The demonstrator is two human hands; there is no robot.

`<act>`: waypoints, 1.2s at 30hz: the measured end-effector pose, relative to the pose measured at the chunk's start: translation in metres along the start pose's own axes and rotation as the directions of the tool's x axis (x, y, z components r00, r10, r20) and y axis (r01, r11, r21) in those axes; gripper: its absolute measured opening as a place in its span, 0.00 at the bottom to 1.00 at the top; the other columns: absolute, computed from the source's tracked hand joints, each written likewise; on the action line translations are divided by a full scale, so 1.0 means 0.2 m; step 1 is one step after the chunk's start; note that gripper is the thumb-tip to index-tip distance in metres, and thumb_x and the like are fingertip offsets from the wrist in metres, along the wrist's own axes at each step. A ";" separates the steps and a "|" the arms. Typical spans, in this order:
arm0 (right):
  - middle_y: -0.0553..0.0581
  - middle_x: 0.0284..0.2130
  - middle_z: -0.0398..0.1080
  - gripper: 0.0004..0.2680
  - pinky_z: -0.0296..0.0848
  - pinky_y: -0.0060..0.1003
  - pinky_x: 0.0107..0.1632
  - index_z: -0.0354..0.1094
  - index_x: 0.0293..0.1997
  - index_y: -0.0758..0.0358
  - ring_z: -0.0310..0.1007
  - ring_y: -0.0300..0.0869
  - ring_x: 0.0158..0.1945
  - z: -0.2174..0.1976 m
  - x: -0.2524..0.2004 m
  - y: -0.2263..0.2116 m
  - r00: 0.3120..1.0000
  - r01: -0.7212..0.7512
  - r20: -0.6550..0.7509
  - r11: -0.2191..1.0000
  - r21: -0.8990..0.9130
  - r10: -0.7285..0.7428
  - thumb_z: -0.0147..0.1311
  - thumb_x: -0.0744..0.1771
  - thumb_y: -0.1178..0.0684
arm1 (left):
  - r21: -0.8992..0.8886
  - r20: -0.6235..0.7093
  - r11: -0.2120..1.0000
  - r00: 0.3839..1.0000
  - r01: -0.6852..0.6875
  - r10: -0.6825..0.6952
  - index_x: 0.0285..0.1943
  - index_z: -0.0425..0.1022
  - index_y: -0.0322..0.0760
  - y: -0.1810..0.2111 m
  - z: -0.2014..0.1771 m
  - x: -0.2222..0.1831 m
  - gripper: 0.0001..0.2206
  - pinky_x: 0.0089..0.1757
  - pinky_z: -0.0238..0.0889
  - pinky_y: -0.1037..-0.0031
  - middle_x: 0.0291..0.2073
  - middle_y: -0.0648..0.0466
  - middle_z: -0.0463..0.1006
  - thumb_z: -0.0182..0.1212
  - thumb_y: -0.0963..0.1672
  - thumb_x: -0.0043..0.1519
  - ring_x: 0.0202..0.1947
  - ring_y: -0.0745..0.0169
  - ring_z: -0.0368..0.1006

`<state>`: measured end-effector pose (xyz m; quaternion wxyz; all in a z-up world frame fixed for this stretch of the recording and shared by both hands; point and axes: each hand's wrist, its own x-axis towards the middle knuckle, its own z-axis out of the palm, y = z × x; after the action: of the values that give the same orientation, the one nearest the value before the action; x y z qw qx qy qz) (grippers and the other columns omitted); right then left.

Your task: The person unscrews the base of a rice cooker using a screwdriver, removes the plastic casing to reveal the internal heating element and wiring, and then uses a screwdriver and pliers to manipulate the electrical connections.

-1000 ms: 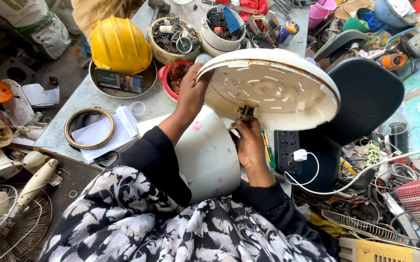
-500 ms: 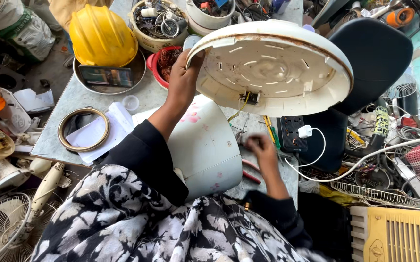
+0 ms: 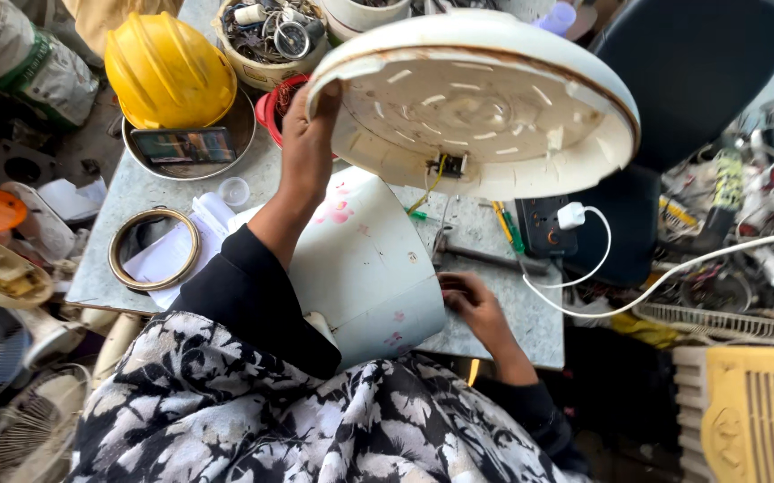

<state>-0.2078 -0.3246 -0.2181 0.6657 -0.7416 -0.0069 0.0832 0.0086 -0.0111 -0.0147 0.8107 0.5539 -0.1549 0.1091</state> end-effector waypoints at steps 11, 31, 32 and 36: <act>0.54 0.52 0.65 0.20 0.71 0.35 0.55 0.60 0.59 0.66 0.68 0.39 0.53 0.40 -0.16 -0.26 0.987 0.155 -0.073 0.976 0.153 -0.145 0.65 0.64 0.54 | 0.037 -0.002 0.997 0.998 -0.065 0.065 0.65 0.72 0.29 0.04 -0.02 -0.02 0.21 0.57 0.59 0.78 0.53 0.58 0.75 0.54 0.51 0.73 0.53 0.71 0.67; 0.57 0.37 0.72 0.13 0.73 0.41 0.43 0.73 0.36 0.69 0.75 0.48 0.40 0.44 -0.05 -1.16 0.818 0.527 0.165 0.602 -0.599 -0.552 0.71 0.59 0.50 | -0.259 -0.497 0.928 0.861 -0.267 0.108 0.72 0.61 0.29 0.48 -0.43 -0.46 0.30 0.58 0.69 0.64 0.60 0.48 0.73 0.56 0.55 0.69 0.60 0.56 0.72; 0.56 0.39 0.72 0.12 0.73 0.42 0.43 0.74 0.37 0.68 0.75 0.49 0.41 0.46 -0.05 -1.13 0.793 0.562 0.223 0.540 -0.627 -0.567 0.69 0.60 0.50 | -0.262 -0.526 0.934 0.847 -0.244 0.074 0.72 0.60 0.30 0.46 -0.46 -0.49 0.30 0.58 0.69 0.65 0.61 0.49 0.73 0.56 0.55 0.69 0.60 0.56 0.72; 0.54 0.41 0.71 0.10 0.73 0.43 0.44 0.73 0.36 0.63 0.73 0.49 0.42 0.56 -0.06 -0.98 0.715 0.671 0.455 0.339 -0.659 -0.531 0.63 0.62 0.47 | -0.335 -0.567 0.928 0.821 -0.161 -0.062 0.73 0.60 0.30 0.37 -0.60 -0.61 0.30 0.60 0.68 0.63 0.64 0.48 0.71 0.56 0.54 0.68 0.63 0.54 0.71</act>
<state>-0.2154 -0.1943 -0.0332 0.2453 -0.8881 -0.3691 -0.1219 -0.1146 0.1265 -0.0373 0.9056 0.3299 0.0616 0.2594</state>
